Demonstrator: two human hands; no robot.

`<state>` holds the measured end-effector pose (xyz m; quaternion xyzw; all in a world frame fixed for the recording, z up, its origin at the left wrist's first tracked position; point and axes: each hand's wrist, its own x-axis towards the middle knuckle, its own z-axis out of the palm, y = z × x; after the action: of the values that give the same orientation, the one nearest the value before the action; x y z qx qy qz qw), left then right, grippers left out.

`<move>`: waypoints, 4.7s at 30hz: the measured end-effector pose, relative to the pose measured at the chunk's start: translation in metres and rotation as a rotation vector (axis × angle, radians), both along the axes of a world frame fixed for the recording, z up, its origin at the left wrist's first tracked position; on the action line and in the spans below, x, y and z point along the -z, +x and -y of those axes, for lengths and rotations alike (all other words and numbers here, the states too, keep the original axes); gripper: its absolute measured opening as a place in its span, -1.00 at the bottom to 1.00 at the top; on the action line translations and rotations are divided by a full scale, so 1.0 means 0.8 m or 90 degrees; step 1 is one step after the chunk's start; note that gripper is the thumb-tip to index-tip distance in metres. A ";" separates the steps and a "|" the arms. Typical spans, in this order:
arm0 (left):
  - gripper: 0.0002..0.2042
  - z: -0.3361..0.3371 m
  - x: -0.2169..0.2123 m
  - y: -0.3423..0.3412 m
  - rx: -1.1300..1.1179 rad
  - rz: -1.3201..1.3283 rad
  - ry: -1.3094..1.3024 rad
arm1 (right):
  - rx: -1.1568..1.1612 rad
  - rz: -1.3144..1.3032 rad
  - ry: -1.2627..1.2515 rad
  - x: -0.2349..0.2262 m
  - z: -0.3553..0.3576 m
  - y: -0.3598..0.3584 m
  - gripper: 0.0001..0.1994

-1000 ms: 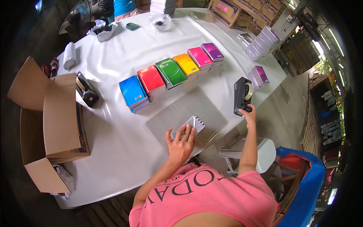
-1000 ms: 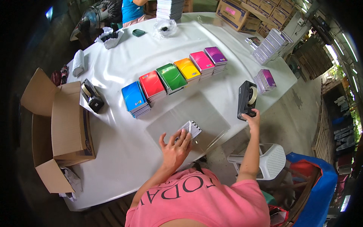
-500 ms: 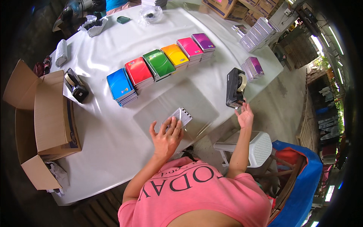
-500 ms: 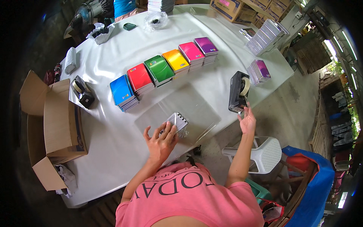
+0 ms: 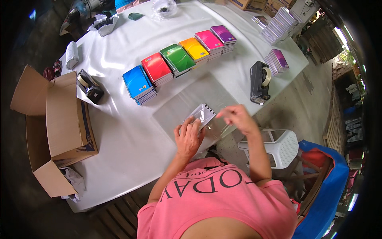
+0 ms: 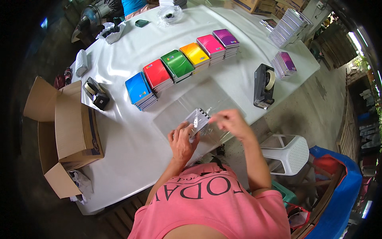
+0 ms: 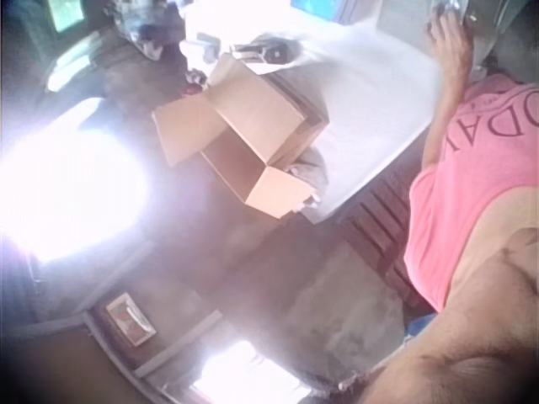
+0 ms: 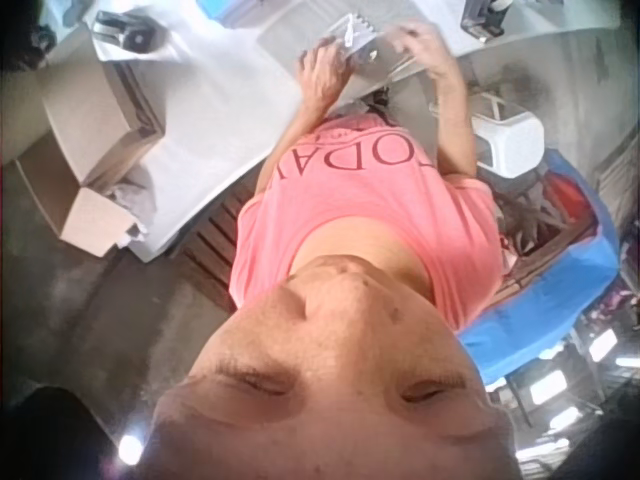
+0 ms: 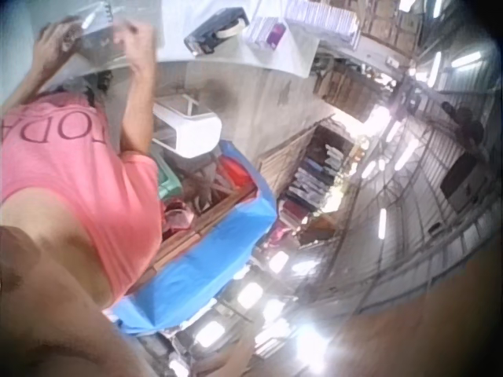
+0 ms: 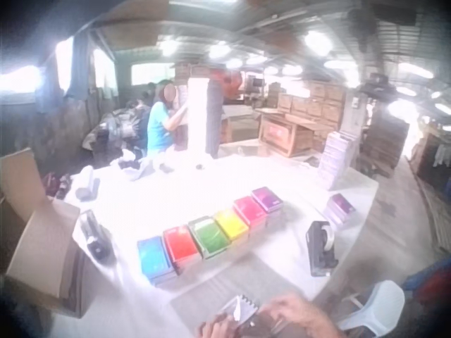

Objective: The person picks up notebooks of various colors, places them into plastic sleeves, applies tape from a dispenser to seal the bags, and stacks the packaged sets.

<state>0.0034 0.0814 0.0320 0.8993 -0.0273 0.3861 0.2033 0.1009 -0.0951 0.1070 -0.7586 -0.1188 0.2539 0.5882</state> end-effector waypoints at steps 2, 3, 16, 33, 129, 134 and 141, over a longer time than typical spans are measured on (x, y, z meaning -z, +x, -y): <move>-0.56 0.002 0.002 -0.001 0.007 -0.011 -0.053 | -0.041 -0.071 0.007 -0.007 -0.036 -0.015 -0.68; -0.56 0.003 0.002 -0.001 0.009 -0.009 -0.060 | -0.037 -0.083 0.003 -0.007 -0.048 -0.018 -0.67; -0.42 -0.002 -0.036 -0.004 -0.005 -0.225 -0.017 | 0.133 -0.013 -0.163 0.064 -0.040 -0.053 -0.55; -0.03 -0.046 -0.001 -0.031 0.233 -0.195 -0.678 | -0.088 -0.119 0.470 0.132 -0.054 -0.019 -0.27; -0.20 -0.003 0.024 -0.051 0.004 -0.074 -0.224 | -0.294 0.488 0.087 0.096 -0.014 0.040 -0.15; -0.20 -0.013 0.027 -0.063 -0.054 -0.024 -0.321 | -0.233 0.456 0.118 0.093 0.012 0.063 -0.27; -0.21 -0.017 0.026 -0.053 0.014 -0.077 -0.292 | -0.279 0.505 0.065 0.075 -0.003 0.065 -0.36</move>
<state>-0.0392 0.0953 0.0112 0.8507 0.0635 0.3255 0.4079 0.1527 -0.0929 0.0471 -0.7244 -0.5047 0.0564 0.4661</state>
